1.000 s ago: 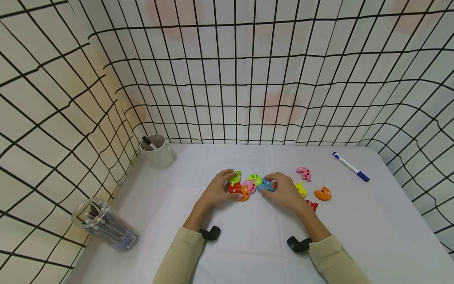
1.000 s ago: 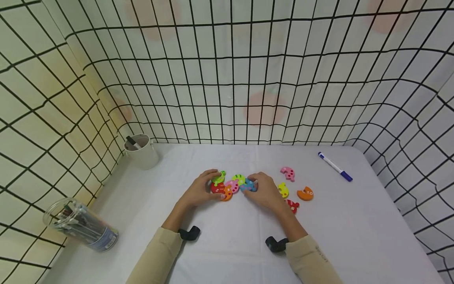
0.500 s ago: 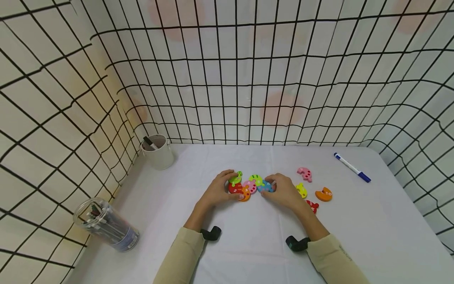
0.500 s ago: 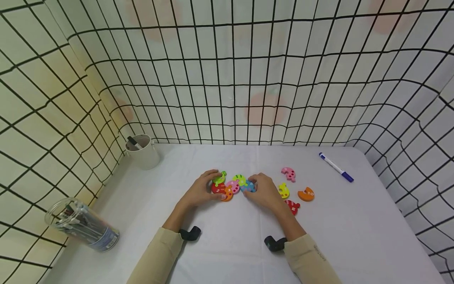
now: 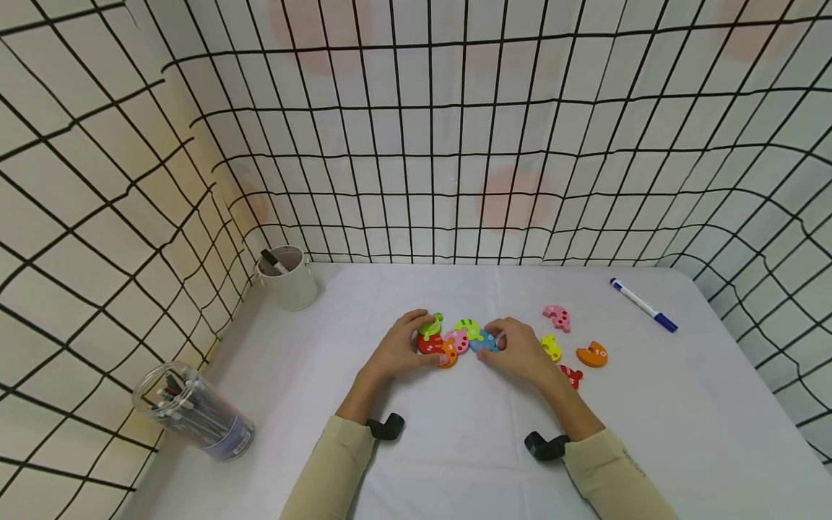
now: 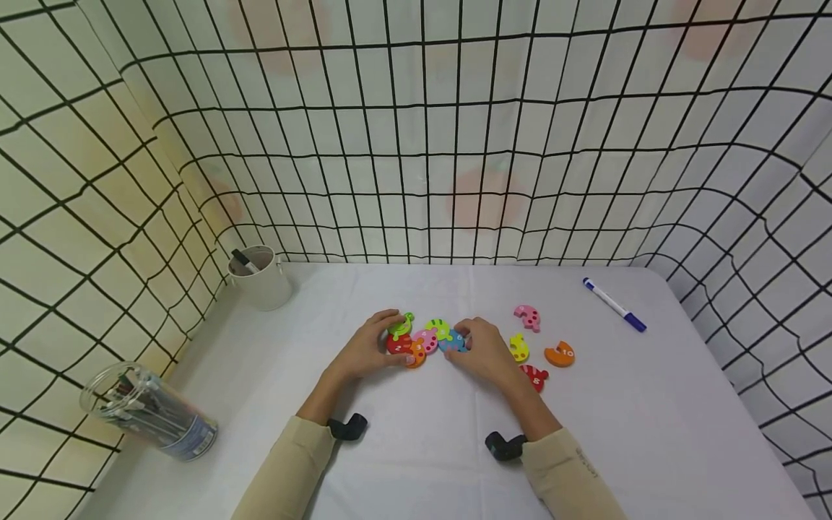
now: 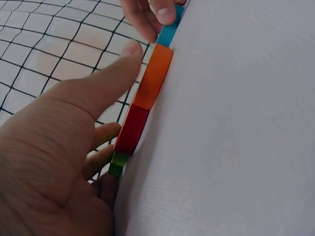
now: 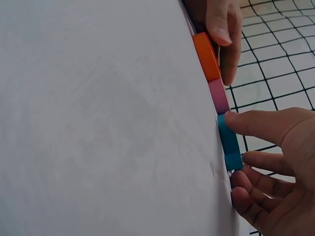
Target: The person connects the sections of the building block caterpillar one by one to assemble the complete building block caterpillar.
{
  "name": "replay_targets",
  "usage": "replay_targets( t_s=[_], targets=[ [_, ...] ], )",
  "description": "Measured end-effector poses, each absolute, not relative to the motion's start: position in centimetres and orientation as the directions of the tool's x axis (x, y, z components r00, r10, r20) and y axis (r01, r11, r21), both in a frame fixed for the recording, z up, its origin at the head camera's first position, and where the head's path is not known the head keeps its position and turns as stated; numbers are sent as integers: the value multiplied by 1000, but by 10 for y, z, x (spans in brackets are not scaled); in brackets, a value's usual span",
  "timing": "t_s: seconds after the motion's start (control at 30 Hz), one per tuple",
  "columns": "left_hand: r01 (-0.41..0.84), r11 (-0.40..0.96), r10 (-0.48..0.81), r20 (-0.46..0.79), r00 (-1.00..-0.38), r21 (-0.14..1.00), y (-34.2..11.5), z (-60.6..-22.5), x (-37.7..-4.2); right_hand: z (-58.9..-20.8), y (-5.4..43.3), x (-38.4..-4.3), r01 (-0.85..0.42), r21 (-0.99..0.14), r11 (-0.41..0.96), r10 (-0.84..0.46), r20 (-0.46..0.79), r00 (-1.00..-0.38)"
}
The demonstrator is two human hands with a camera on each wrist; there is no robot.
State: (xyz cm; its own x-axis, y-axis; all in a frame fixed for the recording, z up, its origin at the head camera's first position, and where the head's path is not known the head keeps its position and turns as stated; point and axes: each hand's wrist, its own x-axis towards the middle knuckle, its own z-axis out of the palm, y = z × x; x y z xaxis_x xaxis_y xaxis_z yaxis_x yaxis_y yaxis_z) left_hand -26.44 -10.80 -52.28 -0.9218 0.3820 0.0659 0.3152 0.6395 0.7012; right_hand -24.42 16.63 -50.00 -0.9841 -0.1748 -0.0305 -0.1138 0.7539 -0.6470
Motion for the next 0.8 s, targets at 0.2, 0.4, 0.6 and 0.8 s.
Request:
replay_targets(
  t_s=[0.2,0.4,0.6,0.8],
  targets=[
    [312,646,382,58,-922,697,-108,-523,-264,-497,179,-238,-150,-658,738,-194,5,-981],
    [328,637,408,56,-911,698,-109,-522,-265,-496,205,-230,-194,-643,741,-201,64,-978],
    [346,644,423,59,-904,682,-110,-523,-264,-490,233,-221,-189,-594,782,-167,92,-982],
    [339,636,409,69,-910,693,-109,-524,-264,-483,254,-215,-135,-585,799,-134,45,-990]
  ],
)
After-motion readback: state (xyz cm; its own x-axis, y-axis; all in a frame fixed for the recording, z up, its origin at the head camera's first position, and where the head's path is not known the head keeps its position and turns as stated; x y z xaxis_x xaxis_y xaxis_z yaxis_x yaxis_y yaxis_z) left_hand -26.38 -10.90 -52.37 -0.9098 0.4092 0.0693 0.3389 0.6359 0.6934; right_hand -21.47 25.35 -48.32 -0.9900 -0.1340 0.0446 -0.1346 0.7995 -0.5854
